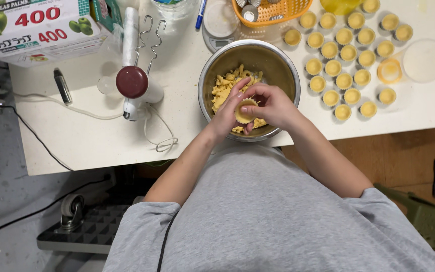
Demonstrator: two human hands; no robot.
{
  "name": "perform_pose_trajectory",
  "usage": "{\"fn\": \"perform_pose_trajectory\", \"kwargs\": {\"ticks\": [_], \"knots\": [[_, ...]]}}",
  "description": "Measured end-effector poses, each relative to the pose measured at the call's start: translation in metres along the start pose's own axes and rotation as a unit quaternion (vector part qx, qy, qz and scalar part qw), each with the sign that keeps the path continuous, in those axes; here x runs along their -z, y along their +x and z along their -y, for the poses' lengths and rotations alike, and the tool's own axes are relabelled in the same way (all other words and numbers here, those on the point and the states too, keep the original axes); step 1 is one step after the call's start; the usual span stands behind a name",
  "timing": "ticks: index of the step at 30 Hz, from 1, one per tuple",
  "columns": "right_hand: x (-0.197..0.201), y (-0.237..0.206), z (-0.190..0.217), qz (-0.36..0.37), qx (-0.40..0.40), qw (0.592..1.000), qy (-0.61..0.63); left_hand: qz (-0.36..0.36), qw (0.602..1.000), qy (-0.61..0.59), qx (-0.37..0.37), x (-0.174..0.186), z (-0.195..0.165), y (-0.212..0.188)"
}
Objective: The person takes pieces of dough from a metal bowl and presses them by hand into small fluted tart molds, shaping each shell and setting the filled molds on the table. The person repeats this for many molds across the episode.
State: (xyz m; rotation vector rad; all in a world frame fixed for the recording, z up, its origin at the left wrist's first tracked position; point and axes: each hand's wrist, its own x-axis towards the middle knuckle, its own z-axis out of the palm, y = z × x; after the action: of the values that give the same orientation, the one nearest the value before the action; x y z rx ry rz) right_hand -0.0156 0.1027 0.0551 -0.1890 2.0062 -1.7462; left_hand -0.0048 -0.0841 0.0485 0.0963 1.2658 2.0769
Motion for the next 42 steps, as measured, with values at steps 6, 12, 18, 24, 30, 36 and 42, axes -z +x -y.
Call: {"fn": "perform_pose_trajectory", "kwargs": {"ticks": [6, 12, 18, 24, 30, 36, 42], "knots": [[-0.011, -0.012, -0.004, -0.043, 0.023, 0.999, 0.001, 0.026, 1.000, -0.004, 0.011, 0.003, 0.001, -0.007], [-0.034, -0.015, -0.003, -0.079, 0.017, 0.993, -0.084, 0.034, 0.999, 0.019, 0.013, 0.017, 0.007, -0.018], [-0.040, -0.025, -0.006, -0.094, 0.004, 0.992, 0.078, 0.052, 0.998, -0.017, 0.029, 0.037, 0.013, -0.026], [-0.055, -0.030, -0.002, -0.138, 0.056, 0.989, 0.021, 0.054, 0.997, -0.023, 0.040, 0.045, 0.014, -0.033], [-0.082, -0.024, 0.018, -0.103, -0.068, 0.992, 0.013, 0.054, 0.997, 0.008, 0.055, 0.049, 0.016, -0.037], [-0.080, -0.032, 0.026, -0.094, -0.063, 0.992, 0.061, 0.071, 0.996, 0.002, 0.058, 0.048, 0.020, -0.035], [-0.070, -0.032, 0.012, -0.110, 0.013, 0.994, 0.025, 0.083, 0.995, -0.015, 0.062, 0.044, 0.020, -0.027]]}}
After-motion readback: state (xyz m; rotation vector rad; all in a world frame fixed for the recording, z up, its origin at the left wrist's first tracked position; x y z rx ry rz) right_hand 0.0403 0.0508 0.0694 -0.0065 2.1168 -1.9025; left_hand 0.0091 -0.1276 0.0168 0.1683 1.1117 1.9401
